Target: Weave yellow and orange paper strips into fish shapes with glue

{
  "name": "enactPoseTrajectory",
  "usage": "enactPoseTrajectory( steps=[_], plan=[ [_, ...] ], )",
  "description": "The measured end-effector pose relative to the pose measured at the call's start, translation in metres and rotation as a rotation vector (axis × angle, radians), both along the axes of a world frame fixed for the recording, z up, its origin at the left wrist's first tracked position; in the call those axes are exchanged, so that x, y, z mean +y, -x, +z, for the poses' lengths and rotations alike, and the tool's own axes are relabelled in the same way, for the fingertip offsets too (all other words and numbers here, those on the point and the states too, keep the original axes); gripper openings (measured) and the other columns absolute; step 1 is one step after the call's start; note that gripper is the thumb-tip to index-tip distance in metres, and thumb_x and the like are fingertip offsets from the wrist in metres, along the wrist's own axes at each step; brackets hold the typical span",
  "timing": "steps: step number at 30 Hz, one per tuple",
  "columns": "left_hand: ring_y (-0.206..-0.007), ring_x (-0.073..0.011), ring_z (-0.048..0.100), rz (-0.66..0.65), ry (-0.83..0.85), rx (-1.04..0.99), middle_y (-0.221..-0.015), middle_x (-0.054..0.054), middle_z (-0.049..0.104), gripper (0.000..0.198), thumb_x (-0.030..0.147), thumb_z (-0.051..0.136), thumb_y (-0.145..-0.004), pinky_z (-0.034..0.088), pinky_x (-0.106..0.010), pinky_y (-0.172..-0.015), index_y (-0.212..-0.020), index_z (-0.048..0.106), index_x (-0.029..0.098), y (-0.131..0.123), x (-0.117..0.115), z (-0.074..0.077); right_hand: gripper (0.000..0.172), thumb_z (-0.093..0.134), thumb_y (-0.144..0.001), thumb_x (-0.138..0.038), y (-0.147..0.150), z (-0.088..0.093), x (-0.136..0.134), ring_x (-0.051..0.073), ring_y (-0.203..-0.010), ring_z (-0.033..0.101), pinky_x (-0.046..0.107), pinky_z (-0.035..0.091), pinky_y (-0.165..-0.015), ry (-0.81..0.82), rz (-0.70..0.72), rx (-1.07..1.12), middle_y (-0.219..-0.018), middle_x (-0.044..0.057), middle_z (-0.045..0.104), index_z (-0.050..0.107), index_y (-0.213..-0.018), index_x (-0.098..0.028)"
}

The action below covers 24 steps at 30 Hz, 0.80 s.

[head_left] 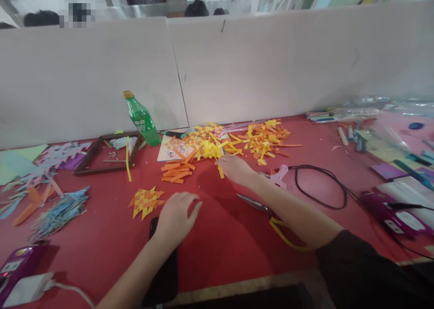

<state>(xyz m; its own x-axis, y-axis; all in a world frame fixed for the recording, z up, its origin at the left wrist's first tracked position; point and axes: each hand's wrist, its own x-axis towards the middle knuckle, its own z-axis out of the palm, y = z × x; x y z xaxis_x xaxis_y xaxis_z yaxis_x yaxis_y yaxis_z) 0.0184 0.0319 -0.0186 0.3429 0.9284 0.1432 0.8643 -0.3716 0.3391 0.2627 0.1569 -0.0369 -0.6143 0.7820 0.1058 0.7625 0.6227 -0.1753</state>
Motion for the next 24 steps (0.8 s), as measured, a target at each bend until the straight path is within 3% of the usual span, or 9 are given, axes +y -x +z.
enactPoseTrajectory(
  steps=[7, 13, 16, 19, 24],
  plan=[
    [-0.096, -0.0287, 0.067, -0.068, 0.163, -0.172, -0.100, -0.009, 0.075, 0.020, 0.034, 0.057, -0.093, 0.050, -0.042, -0.088, -0.099, 0.070, 0.020, -0.022, 0.007, 0.004, 0.035, 0.060, -0.095, -0.036, -0.003, -0.009, 0.011, 0.022, -0.107, 0.063, 0.044, 0.055, -0.090, 0.016, 0.001, -0.038, -0.126, 0.009, 0.061, 0.058, -0.125, -0.017],
    [-0.095, -0.0303, 0.066, -0.039, 0.275, -0.395, -0.096, -0.009, 0.075, 0.016, 0.034, 0.064, -0.086, 0.048, -0.044, -0.090, -0.093, 0.071, 0.022, -0.030, 0.013, 0.003, 0.036, 0.060, -0.095, -0.036, -0.005, -0.008, 0.010, 0.022, -0.107, 0.063, 0.044, 0.055, -0.090, 0.035, 0.012, 0.071, -0.127, 0.010, 0.061, 0.058, -0.125, -0.017],
    [-0.100, -0.0297, 0.065, 0.037, 0.324, -0.574, -0.110, -0.012, 0.072, 0.028, 0.038, 0.067, -0.084, 0.047, -0.047, -0.095, -0.105, 0.068, 0.021, -0.031, 0.012, -0.002, 0.032, 0.059, -0.096, -0.035, -0.004, 0.003, -0.002, 0.022, -0.107, 0.063, 0.044, 0.055, -0.091, 0.044, 0.028, 0.188, -0.124, 0.009, 0.062, 0.060, -0.122, -0.017],
    [-0.109, -0.0290, 0.065, 0.119, 0.416, -0.802, -0.126, -0.017, 0.066, 0.050, 0.045, 0.071, -0.080, 0.050, -0.046, -0.097, -0.121, 0.060, 0.018, -0.031, 0.017, -0.008, 0.023, 0.058, -0.094, -0.025, 0.003, 0.016, -0.024, 0.018, -0.101, 0.065, 0.036, 0.053, -0.092, 0.070, 0.065, 0.319, -0.109, 0.006, 0.070, 0.063, -0.115, -0.017],
    [-0.102, -0.0281, 0.071, 0.160, 0.650, -1.126, -0.112, -0.015, 0.074, 0.061, 0.059, 0.074, -0.074, 0.056, -0.041, -0.089, -0.114, 0.066, 0.014, -0.034, 0.029, -0.018, 0.018, 0.063, -0.088, -0.023, 0.022, 0.018, -0.056, 0.017, -0.095, 0.068, 0.030, 0.053, -0.086, 0.125, 0.155, 0.429, -0.103, 0.005, 0.074, 0.066, -0.106, -0.021]
  ],
)
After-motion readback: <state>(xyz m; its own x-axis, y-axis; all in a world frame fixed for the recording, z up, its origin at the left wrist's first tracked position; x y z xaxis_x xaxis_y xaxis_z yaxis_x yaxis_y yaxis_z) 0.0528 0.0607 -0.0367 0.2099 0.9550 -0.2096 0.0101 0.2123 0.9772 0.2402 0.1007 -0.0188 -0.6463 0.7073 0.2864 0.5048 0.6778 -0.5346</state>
